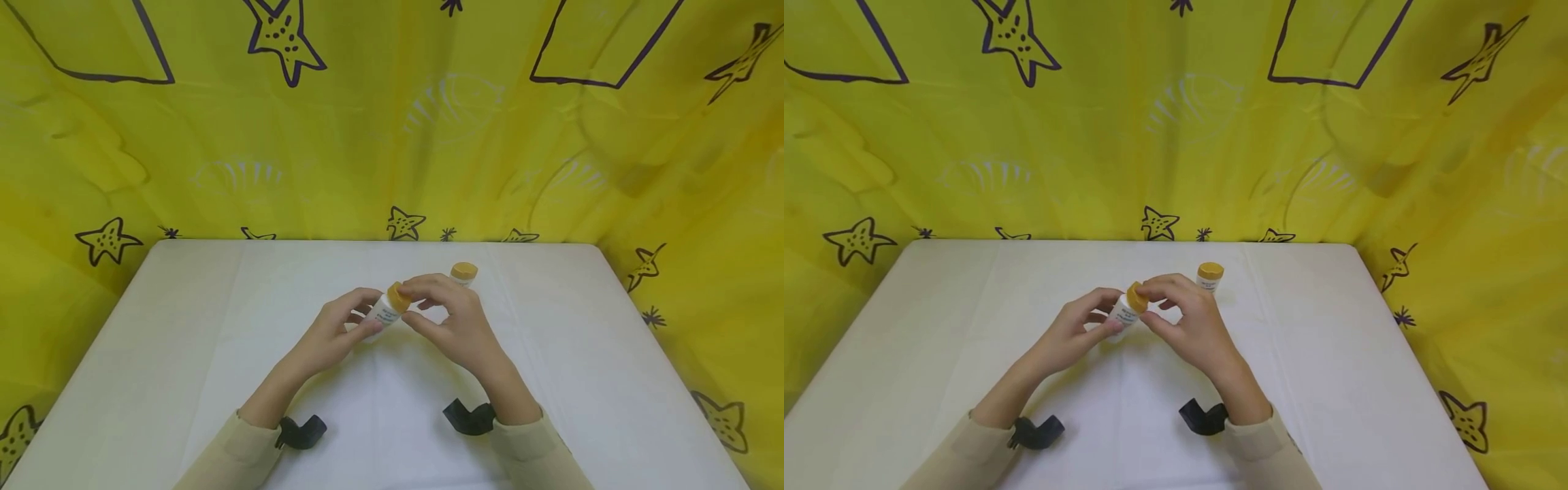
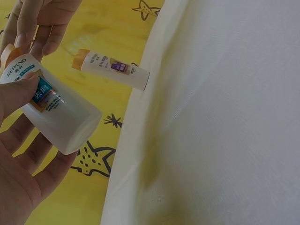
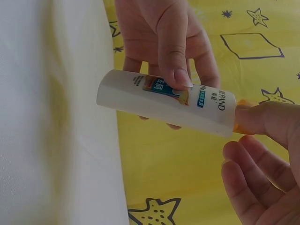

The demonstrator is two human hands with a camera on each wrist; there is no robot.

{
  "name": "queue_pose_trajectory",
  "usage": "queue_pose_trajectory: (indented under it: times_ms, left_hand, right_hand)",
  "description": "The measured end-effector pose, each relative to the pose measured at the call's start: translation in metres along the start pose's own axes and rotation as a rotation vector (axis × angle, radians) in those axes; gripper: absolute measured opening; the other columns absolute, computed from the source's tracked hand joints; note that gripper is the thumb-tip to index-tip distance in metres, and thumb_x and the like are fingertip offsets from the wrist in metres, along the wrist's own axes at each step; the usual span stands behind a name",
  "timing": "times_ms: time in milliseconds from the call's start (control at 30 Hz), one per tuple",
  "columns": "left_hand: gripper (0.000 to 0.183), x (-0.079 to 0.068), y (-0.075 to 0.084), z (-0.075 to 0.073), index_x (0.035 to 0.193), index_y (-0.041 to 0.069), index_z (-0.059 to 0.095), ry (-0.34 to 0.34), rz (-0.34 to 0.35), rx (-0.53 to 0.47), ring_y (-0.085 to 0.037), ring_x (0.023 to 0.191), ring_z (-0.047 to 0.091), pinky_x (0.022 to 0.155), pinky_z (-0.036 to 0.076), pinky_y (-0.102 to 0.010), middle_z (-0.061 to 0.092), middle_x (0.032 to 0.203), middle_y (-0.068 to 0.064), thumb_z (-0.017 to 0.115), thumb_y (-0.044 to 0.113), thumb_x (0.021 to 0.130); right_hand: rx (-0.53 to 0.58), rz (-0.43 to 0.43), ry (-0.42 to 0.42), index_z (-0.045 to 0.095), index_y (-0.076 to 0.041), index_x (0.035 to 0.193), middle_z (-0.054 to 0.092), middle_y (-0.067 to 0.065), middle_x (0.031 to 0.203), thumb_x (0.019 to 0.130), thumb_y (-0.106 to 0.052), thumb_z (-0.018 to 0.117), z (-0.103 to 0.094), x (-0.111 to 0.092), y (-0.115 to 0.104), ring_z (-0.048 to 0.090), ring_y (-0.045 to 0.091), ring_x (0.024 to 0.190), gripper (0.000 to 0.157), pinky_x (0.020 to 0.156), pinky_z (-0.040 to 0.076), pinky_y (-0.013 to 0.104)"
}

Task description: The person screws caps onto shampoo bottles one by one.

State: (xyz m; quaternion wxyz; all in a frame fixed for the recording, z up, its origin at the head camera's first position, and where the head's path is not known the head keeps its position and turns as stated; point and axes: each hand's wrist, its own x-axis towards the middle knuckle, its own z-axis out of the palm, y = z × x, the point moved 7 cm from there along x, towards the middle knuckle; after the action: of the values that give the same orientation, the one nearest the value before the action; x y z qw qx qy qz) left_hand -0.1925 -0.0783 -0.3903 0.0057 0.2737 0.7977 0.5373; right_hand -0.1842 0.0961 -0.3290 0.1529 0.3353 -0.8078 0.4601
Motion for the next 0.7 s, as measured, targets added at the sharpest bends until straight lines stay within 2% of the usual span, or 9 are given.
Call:
queue_pose_trajectory:
  times_ms: [167,300,467,700]
  left_hand:
    - [0.034,-0.0007,0.0014,0.0034,0.129,0.018,0.058,-0.01,0.012,-0.013,-0.02,0.107,0.064,0.09,0.056,-0.043,0.066,0.116,0.004,0.068,0.017,0.096]
    - [0.034,-0.0026,0.0037,0.0054,0.129,0.017,0.058,-0.016,0.011,-0.004,-0.018,0.107,0.064,0.09,0.056,-0.042,0.066,0.116,0.004,0.067,0.019,0.097]
    - [0.035,-0.0037,0.0063,0.0057,0.129,0.015,0.058,-0.013,0.011,0.015,-0.014,0.109,0.063,0.091,0.056,-0.042,0.065,0.12,0.004,0.068,0.019,0.096]
    - [0.034,-0.0026,0.0084,0.0035,0.129,0.016,0.058,-0.005,0.03,0.024,-0.013,0.106,0.063,0.091,0.056,-0.04,0.066,0.119,0.004,0.068,0.019,0.096]
  right_hand:
    - [0.034,0.029,0.005,0.071,-0.012,0.107,0.07,0.001,0.12,0.081,-0.01,0.083,0.0,-0.0009,0.0025,0.065,0.018,0.112,0.029,0.083,0.059,0.032]
    - [0.053,0.053,-0.002,0.07,-0.014,0.102,0.069,0.0,0.121,0.08,-0.012,0.085,0.0018,-0.0009,0.0026,0.064,0.018,0.114,0.026,0.086,0.059,0.034]
    - [0.064,0.018,-0.001,0.068,-0.015,0.099,0.071,0.001,0.116,0.08,-0.013,0.085,0.0037,0.0002,-0.0011,0.064,0.019,0.112,0.025,0.082,0.06,0.038]
    - [0.03,-0.001,0.002,0.068,-0.014,0.104,0.071,0.0,0.114,0.081,-0.013,0.083,0.0042,-0.0011,-0.0016,0.065,0.018,0.106,0.027,0.08,0.06,0.033]
